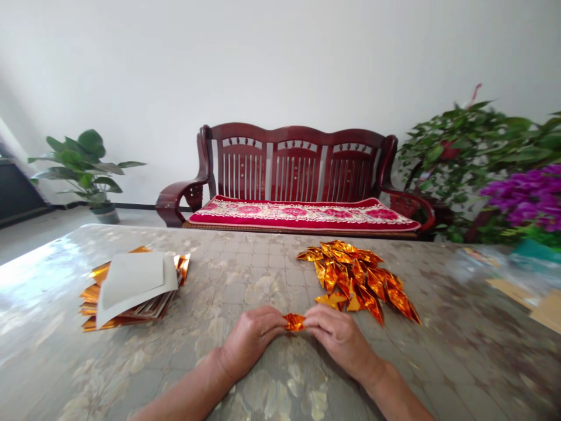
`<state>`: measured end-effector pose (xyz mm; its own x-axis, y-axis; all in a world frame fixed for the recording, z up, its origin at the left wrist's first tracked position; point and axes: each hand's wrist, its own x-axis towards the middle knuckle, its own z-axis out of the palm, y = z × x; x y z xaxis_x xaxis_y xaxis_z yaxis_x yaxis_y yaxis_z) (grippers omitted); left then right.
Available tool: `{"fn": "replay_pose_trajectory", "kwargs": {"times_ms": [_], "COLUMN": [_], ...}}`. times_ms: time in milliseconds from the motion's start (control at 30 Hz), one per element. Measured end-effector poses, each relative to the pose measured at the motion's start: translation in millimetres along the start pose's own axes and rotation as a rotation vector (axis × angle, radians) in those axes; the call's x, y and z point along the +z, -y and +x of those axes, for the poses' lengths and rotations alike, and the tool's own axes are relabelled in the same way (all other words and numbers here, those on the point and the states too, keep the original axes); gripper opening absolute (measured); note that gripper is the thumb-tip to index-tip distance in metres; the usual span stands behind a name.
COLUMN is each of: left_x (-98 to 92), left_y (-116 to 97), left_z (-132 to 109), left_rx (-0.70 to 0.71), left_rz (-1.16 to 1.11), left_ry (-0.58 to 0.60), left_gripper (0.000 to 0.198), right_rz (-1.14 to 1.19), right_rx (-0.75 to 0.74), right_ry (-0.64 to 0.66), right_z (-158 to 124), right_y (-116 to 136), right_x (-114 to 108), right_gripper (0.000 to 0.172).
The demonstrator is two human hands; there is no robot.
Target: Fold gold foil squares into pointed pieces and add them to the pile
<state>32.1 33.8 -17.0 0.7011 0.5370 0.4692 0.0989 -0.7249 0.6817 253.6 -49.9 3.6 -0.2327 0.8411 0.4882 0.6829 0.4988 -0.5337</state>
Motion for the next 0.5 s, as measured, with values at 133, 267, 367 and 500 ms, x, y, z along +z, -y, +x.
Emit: {"fn": "replay_pose_trajectory", "kwargs": {"times_ms": [133, 267, 367, 500], "left_x": [-1.2, -2.5, -2.9, -2.3], "left_y": [-1.1, -3.8, -5.6, -5.8], "left_z": [-1.0, -1.7, -2.8, -3.9], "left_rx": [-0.020, -0.060, -0.109, -0.130], "left_rz": [0.049, 0.122, 0.156, 0.122], "left_ry": [0.005, 0.007, 0.004, 0.002], "left_gripper": [0.026, 0.026, 0.022, 0.019], "right_rz": [-0.003, -0.021, -0.013, -0.006], "right_rx": [0.017, 0.006, 0.004, 0.034], "right_ry": [0.029, -0.006, -0.030, -0.050], "right_z": [-0.2, -0.3, -0.9, -2.0], "right_y": [2.2, 3.9, 5.1, 5.8], "right_x": [4.3, 7.1, 9.4, 12.2], "right_gripper": [0.013, 0.014, 0.014, 0.013]}}
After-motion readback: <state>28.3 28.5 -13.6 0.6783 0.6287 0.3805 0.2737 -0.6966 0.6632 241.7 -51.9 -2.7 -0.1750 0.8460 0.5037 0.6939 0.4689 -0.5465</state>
